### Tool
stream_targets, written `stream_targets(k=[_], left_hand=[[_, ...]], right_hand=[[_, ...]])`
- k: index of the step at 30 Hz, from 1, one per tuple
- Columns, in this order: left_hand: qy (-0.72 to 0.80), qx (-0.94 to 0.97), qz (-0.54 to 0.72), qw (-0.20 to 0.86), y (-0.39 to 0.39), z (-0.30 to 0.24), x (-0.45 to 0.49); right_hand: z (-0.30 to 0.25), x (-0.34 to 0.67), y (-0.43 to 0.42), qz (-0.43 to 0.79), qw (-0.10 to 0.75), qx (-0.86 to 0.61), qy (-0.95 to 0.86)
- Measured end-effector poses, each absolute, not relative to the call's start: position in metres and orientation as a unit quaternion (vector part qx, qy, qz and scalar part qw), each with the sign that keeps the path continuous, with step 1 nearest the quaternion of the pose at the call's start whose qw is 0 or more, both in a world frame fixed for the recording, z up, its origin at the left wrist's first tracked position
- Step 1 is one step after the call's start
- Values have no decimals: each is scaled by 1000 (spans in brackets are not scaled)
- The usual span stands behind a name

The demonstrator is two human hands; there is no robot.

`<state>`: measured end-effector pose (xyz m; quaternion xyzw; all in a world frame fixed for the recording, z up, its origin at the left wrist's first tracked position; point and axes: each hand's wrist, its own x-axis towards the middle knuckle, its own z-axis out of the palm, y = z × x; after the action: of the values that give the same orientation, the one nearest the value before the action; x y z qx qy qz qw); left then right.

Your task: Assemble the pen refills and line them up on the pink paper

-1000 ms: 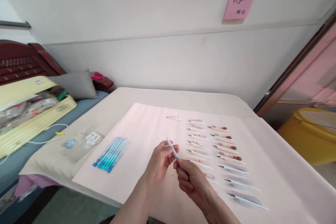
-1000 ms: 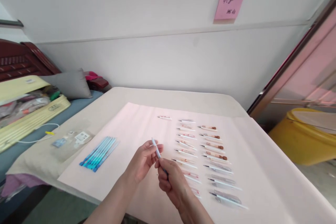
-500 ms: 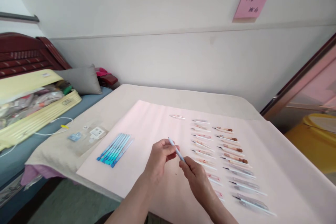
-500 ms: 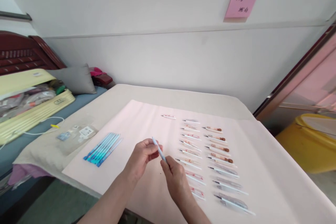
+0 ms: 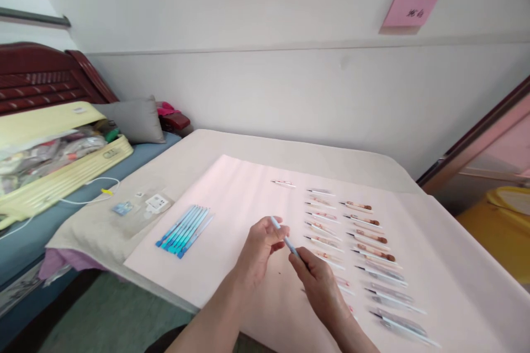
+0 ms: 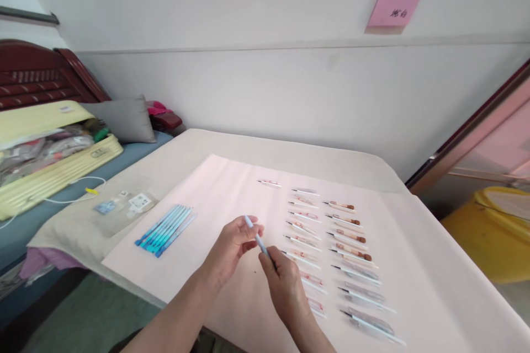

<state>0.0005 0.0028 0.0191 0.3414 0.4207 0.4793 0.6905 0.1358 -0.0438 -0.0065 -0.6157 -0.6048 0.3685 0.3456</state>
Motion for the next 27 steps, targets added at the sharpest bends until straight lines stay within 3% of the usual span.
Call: stream_targets(k=[3,7,12,16,27], left_hand=[[386,344,474,713,3,22,1],[466,388,470,642,2,25,1],[373,342,476,719,3,24,0],[456,368,476,656,6,18,-2],[429,199,573,669,21,7,-19]], right_hand=[[-6,136,-44,376,344,-610,-606],[-3,135,-44,367,343,-612,-611],[-2,139,-45,360,356,-611,-609],[-1,139,-45,360,366,-604,-609],[0,143,-43,368,360,-612,-600]])
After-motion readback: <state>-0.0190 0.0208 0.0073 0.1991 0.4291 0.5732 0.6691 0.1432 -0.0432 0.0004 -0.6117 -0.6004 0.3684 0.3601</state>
